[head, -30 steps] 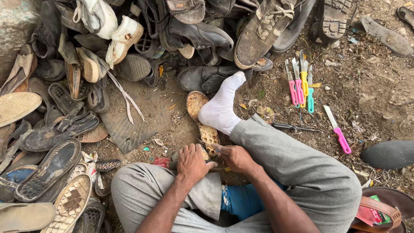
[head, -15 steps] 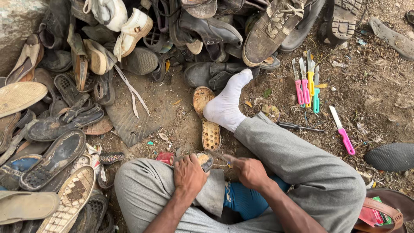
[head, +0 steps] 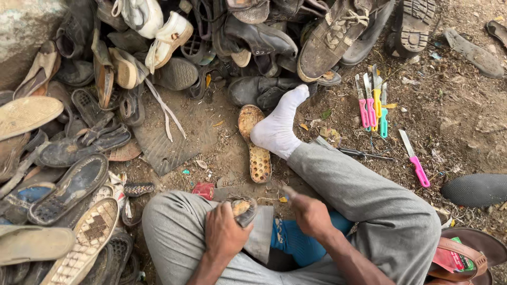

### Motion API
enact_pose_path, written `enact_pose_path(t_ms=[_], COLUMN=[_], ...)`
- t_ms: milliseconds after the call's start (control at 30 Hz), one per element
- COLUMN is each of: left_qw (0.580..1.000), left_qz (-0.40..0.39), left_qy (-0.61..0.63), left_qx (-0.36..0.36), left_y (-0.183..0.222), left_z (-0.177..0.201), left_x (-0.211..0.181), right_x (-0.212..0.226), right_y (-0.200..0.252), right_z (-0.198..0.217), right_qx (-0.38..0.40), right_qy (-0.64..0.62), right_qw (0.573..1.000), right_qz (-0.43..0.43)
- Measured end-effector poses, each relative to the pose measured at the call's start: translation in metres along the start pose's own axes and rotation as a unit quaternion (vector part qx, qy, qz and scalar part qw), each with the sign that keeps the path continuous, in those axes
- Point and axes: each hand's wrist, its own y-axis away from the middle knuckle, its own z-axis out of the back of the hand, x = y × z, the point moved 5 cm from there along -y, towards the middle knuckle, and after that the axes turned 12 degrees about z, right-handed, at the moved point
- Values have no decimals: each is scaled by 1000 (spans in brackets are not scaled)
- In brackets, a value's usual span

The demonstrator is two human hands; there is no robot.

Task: The person uses a small knife and a white tool to repair various old shoes while sitting on the ground, cutting materials and applying them to shoe soles.

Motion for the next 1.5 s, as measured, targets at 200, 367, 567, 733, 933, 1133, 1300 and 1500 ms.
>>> enact_pose_path(t_ms=[200, 367, 567, 733, 933, 1133, 1300, 1500], left_qw=[985, 989, 944, 955, 963, 943, 917, 885], left_qz=[-34, -44, -163, 164, 213, 195, 273, 306], left_qy=[43, 135, 287, 234, 150, 233, 287, 343], left_qx=[-166, -29, -16, 79, 63, 137, -51, 73], left_y=[-3, 0, -7, -116, -160, -154, -182, -276], left_z=[-5, -19, -22, -78, -122, -102, -77, -106], left_x=[-28, -35, -30, -4, -28, -47, -57, -44], right_x=[11, 15, -50, -176, -123, -44, -50, -64], right_y=[-43, -37, -17, -22, 3, -4, -17, -7], right_z=[-32, -17, 77, 199, 110, 62, 73, 54], right_qx=[-61, -11, -72, -349, -327, -226, -244, -234], right_qy=[-316, -450, -539, -324, -256, -285, -159, -157], right_qw=[940, 878, 794, 836, 868, 901, 940, 951], right_qz=[-115, -161, -273, -272, -271, -235, -176, -130])
